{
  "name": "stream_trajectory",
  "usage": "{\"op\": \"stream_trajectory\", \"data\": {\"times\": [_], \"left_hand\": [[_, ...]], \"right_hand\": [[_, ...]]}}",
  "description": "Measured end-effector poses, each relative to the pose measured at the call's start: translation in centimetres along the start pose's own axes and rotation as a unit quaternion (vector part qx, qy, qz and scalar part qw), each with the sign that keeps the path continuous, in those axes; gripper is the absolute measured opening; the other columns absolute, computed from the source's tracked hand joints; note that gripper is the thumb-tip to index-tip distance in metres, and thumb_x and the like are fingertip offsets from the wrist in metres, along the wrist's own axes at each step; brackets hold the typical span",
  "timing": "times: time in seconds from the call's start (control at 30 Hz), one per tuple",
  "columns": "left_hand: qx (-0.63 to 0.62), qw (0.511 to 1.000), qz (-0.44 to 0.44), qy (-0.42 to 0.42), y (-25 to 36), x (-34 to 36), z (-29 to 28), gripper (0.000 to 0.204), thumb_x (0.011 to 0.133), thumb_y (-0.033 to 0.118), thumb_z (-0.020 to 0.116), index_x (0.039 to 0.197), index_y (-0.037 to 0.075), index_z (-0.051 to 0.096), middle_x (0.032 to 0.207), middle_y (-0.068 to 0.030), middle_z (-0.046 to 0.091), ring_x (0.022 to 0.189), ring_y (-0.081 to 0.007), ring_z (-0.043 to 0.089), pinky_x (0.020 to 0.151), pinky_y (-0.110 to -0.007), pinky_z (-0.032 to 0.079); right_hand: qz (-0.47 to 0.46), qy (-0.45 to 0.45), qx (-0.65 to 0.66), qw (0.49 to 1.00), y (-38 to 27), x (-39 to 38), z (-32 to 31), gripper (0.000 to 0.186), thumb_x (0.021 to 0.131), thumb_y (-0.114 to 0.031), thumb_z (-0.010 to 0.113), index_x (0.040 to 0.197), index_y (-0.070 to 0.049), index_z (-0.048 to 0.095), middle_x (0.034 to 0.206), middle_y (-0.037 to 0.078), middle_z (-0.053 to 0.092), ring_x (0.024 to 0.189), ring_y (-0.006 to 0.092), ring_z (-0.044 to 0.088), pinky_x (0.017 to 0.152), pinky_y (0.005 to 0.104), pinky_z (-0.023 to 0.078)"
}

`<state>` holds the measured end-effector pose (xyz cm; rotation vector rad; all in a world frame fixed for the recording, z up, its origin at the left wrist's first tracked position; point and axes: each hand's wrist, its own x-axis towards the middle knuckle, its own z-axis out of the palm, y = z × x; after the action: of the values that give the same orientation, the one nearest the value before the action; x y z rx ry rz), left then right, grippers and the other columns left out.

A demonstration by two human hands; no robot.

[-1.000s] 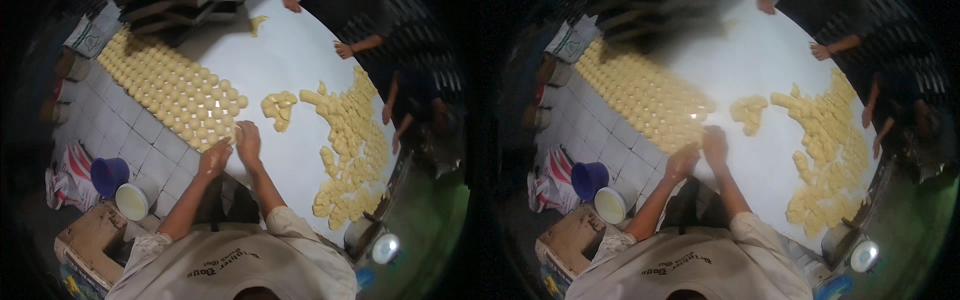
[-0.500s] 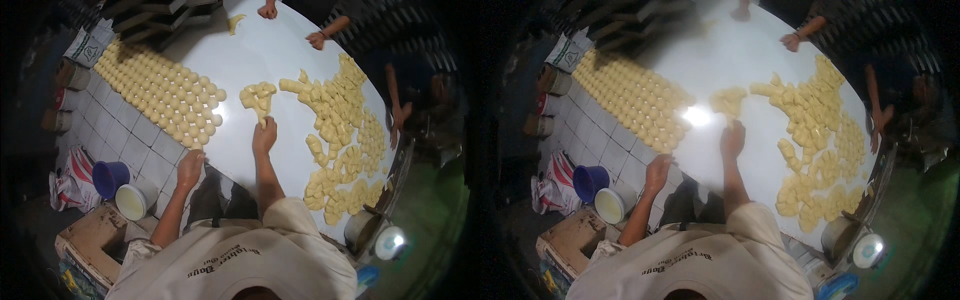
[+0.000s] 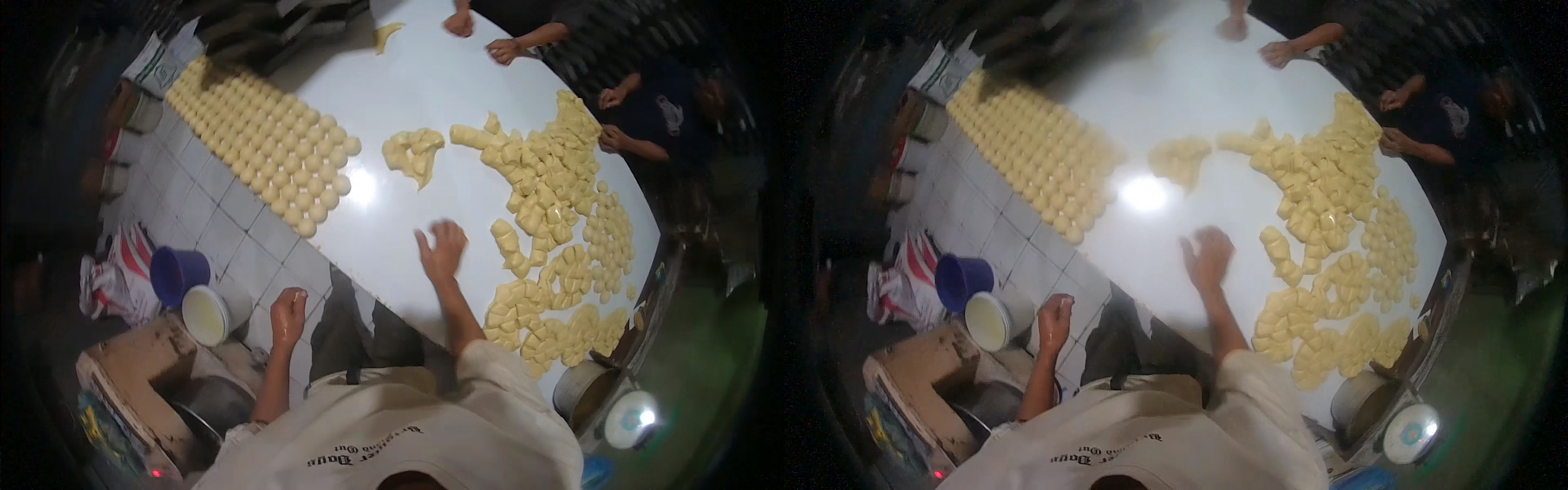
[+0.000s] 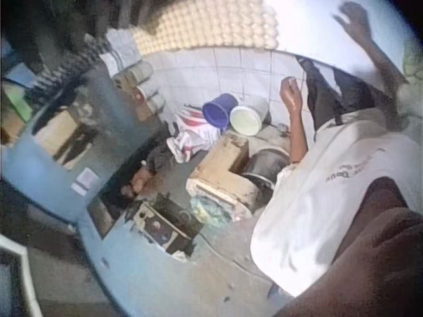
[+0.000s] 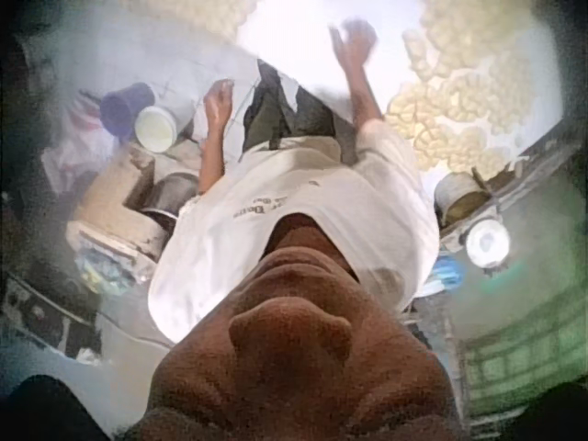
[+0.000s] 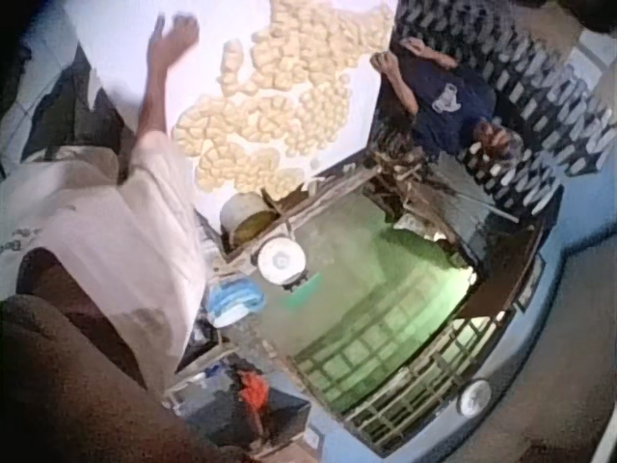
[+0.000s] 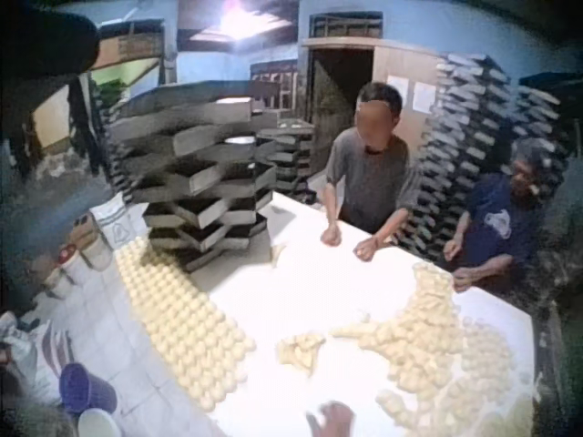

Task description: The person rolls small pieces of dough into balls by hand on a table and places them in organized rows.

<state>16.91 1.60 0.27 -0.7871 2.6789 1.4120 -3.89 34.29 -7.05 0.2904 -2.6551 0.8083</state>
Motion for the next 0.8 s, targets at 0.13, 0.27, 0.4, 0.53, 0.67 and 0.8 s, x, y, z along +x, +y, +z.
{"op": "stream_trajectory", "data": {"times": [0.13,0.27,0.4,0.53,0.67,0.8], "left_hand": [[0.011,1.0,-0.019,-0.003,-0.4,-3.0,-0.2,0.027,0.105,0.022,0.066,0.103,-0.004,0.074,0.092,-0.021,0.073,0.081,-0.0341,0.072,0.075,-0.041,0.055],[-0.009,0.995,-0.075,0.058,-2.8,-7.0,-1.2,0.028,0.103,0.023,0.068,0.101,-0.005,0.075,0.095,-0.0232,0.075,0.084,-0.0382,0.074,0.078,-0.044,0.056],[0.047,0.994,-0.085,0.055,-5.7,-8.6,-0.9,0.031,0.104,0.025,0.067,0.099,-0.004,0.075,0.079,-0.0183,0.072,0.07,-0.026,0.068,0.069,-0.041,0.053],[0.098,0.979,-0.177,0.022,-11.3,-14.3,-1.0,0.033,0.102,0.027,0.069,0.095,-0.005,0.074,0.082,-0.0264,0.071,0.076,-0.0449,0.071,0.071,-0.049,0.053],[0.036,0.97,-0.235,0.045,-11.2,-15.9,-0.7,0.035,0.102,0.029,0.071,0.093,-0.004,0.076,0.077,-0.0259,0.072,0.073,-0.0403,0.073,0.071,-0.048,0.055],[0.097,0.963,-0.249,-0.016,-13.9,-15.7,-0.6,0.034,0.101,0.029,0.072,0.095,-0.004,0.078,0.079,-0.024,0.075,0.073,-0.0384,0.074,0.072,-0.046,0.057]], "right_hand": [[-0.017,-0.122,0.135,0.983,-4.0,-7.1,1.4,0.022,0.092,-0.028,0.081,0.094,-0.009,0.07,0.112,0.014,0.069,0.111,0.0358,0.061,0.099,0.05,0.043],[-0.057,-0.297,0.077,0.95,1.2,-5.0,-4.1,0.02,0.092,-0.02,0.081,0.092,-0.004,0.07,0.117,0.018,0.07,0.11,0.0407,0.062,0.095,0.0542,0.047],[-0.018,-0.011,0.052,0.998,-2.1,3.7,2.4,0.016,0.092,-0.02,0.077,0.091,-0.006,0.069,0.102,0.016,0.069,0.103,0.0393,0.063,0.095,0.0517,0.046],[-0.084,-0.165,0.16,0.97,-2.6,-7.6,-0.5,0.023,0.089,-0.018,0.086,0.096,-0.004,0.068,0.103,0.015,0.072,0.108,0.0371,0.065,0.104,0.0529,0.047],[-0.061,-0.055,-0.047,0.996,2.3,-0.1,-2.0,0.023,0.095,-0.019,0.077,0.094,0.001,0.065,0.097,0.016,0.067,0.099,0.0385,0.062,0.096,0.0515,0.047],[0.043,-0.147,0.158,0.975,-2.7,1.2,2.6,0.014,0.097,-0.013,0.073,0.09,-0.002,0.067,0.103,0.018,0.067,0.106,0.0406,0.059,0.096,0.0512,0.046]]}}
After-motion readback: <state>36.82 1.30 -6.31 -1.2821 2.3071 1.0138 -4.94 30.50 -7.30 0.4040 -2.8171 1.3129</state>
